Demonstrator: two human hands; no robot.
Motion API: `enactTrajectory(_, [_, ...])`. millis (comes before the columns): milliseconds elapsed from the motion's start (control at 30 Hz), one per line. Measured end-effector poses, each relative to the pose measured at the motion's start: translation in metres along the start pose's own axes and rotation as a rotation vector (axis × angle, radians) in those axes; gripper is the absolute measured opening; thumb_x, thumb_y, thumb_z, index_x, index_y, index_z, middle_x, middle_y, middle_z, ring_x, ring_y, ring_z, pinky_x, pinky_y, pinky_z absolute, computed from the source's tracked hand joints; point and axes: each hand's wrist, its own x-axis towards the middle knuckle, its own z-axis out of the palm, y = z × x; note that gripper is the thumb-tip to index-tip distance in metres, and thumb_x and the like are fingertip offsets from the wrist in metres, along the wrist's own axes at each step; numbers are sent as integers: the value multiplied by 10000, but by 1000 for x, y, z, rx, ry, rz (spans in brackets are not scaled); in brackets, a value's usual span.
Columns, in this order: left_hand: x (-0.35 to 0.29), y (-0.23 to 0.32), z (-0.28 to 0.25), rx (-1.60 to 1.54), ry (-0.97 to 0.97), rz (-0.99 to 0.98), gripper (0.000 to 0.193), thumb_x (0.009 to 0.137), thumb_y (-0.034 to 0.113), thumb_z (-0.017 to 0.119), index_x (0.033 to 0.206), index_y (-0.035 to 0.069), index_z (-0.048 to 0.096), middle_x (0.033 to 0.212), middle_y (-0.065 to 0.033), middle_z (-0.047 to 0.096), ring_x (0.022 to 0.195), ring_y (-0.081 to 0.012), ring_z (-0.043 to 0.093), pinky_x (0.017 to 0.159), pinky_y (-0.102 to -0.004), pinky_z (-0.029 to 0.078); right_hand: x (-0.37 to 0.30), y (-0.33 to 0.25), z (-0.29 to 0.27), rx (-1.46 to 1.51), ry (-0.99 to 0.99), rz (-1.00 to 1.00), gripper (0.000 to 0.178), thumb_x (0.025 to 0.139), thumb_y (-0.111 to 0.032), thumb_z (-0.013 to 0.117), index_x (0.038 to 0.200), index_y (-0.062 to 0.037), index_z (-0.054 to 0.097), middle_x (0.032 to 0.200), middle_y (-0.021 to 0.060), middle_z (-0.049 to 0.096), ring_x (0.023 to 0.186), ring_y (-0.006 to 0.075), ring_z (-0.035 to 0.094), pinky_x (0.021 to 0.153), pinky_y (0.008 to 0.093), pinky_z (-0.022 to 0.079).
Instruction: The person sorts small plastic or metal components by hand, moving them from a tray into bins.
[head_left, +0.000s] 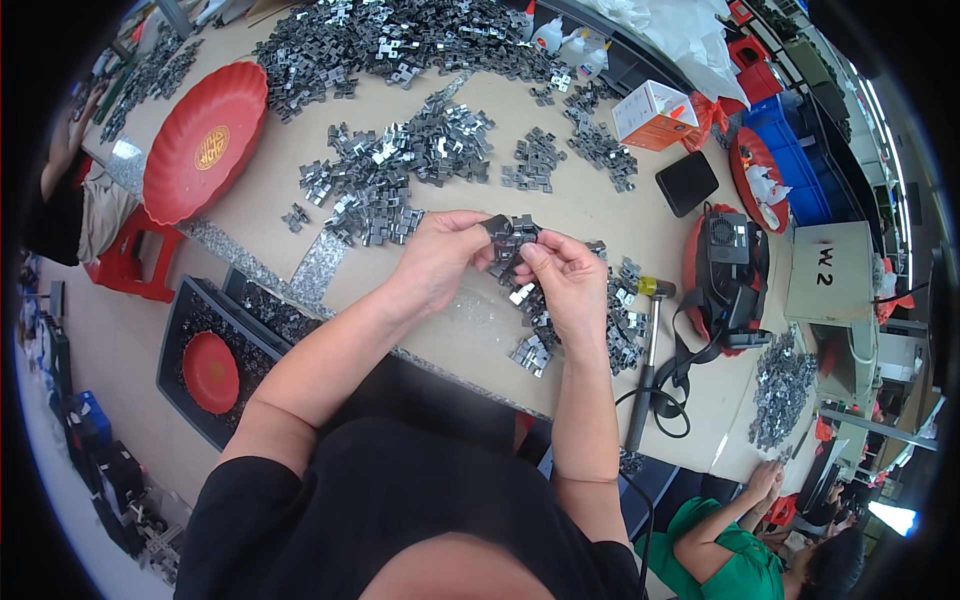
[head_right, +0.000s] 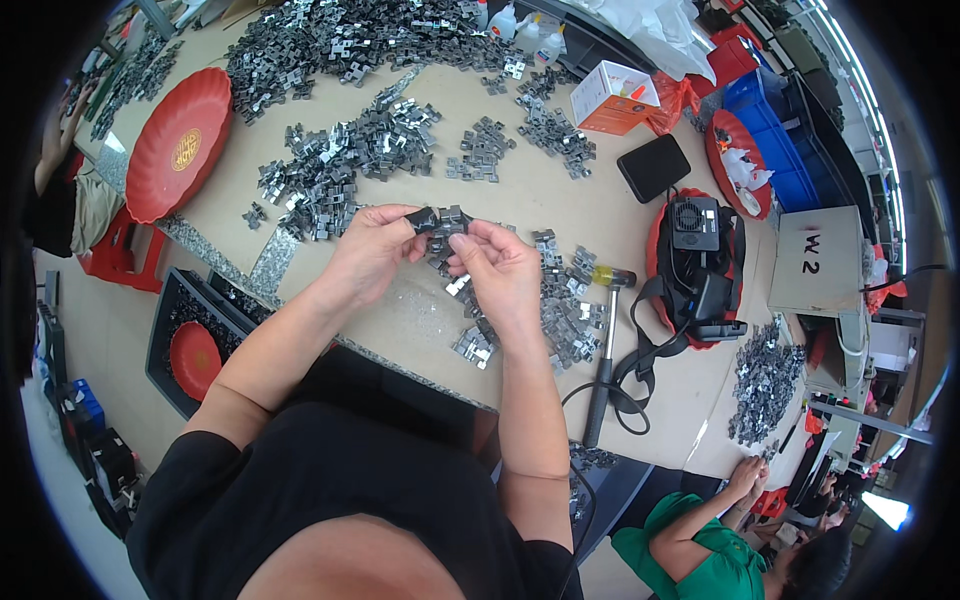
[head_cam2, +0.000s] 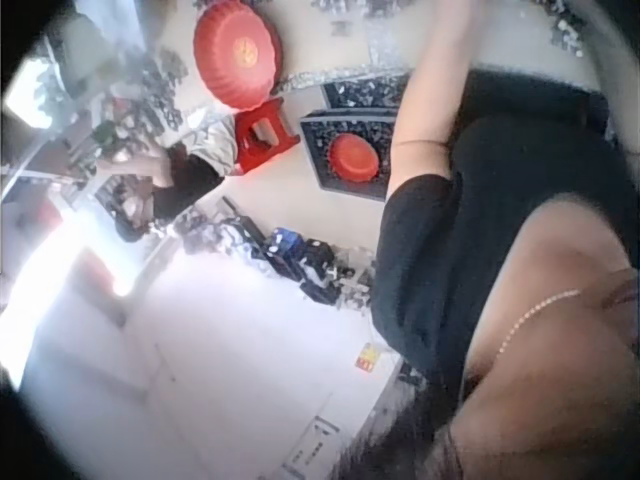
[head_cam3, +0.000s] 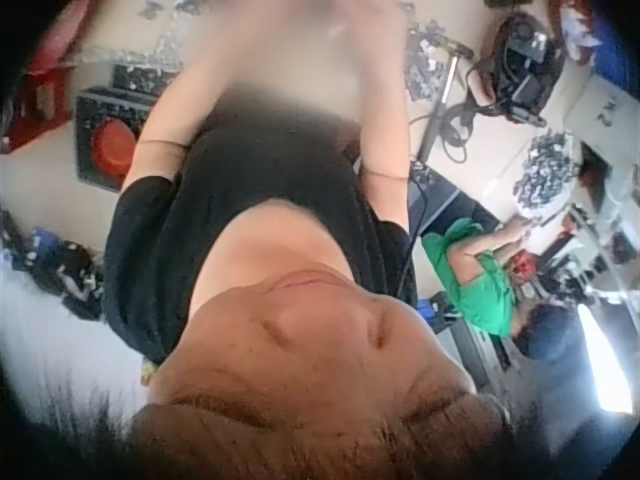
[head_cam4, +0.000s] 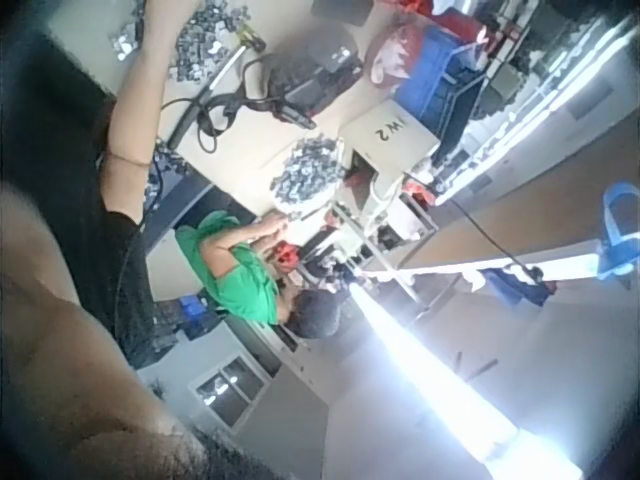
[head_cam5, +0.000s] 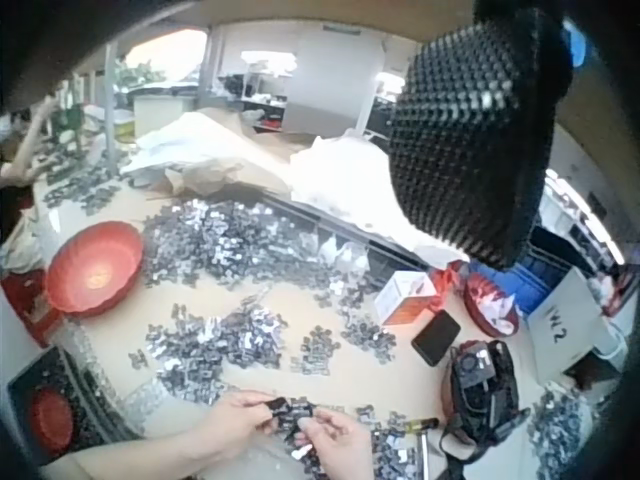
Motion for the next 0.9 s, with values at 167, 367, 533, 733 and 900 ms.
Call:
enactTrajectory(167, [-2, 1, -3, 145, -53, 109, 113, 746, 31, 515, 787, -21, 606, 661, -14, 528, 564, -73, 445, 517, -190, 345, -1, -8, -2, -9, -45, 104, 214, 717, -31, 614, 888, 75, 542, 653, 93, 588, 509, 106, 554, 453, 199, 467])
enactTrajectory(367, [-6, -3, 5, 131, -119, 176, 128, 712, -9, 534, 825, -19, 594, 687, -5, 539, 590, -52, 455, 533, -181, 355, 3, -9, -11, 96, -50, 195, 122, 699, -26, 610, 800, 23, 561, 607, 63, 585, 450, 84, 535, 407, 178, 436])
enactTrajectory(533, [-7, -4, 3, 90, -90, 61, 130, 702, -38, 517, 808, -17, 588, 670, -11, 545, 575, -59, 466, 552, -184, 376, 0, -7, -6, 90, -47, 147, 103, 707, -28, 610, 779, 21, 555, 597, 52, 575, 452, 82, 531, 413, 177, 433])
enactTrajectory(733, [-9, -2, 5, 2, -57, 93, 92, 740, 2, 502, 756, -13, 591, 646, -30, 542, 571, -81, 476, 547, -192, 377, -1, -10, -3, 55, -82, 112, 119, 733, -33, 597, 812, 41, 547, 612, 61, 569, 485, 89, 539, 437, 191, 453])
enactTrajectory(900, [-7, -3, 0, -59, -38, 64, 127, 767, 35, 479, 736, -25, 586, 613, -38, 529, 576, -98, 481, 557, -213, 390, -2, -8, -2, 83, -60, 93, 144, 737, -27, 593, 842, 56, 541, 631, 74, 571, 499, 101, 544, 458, 210, 473])
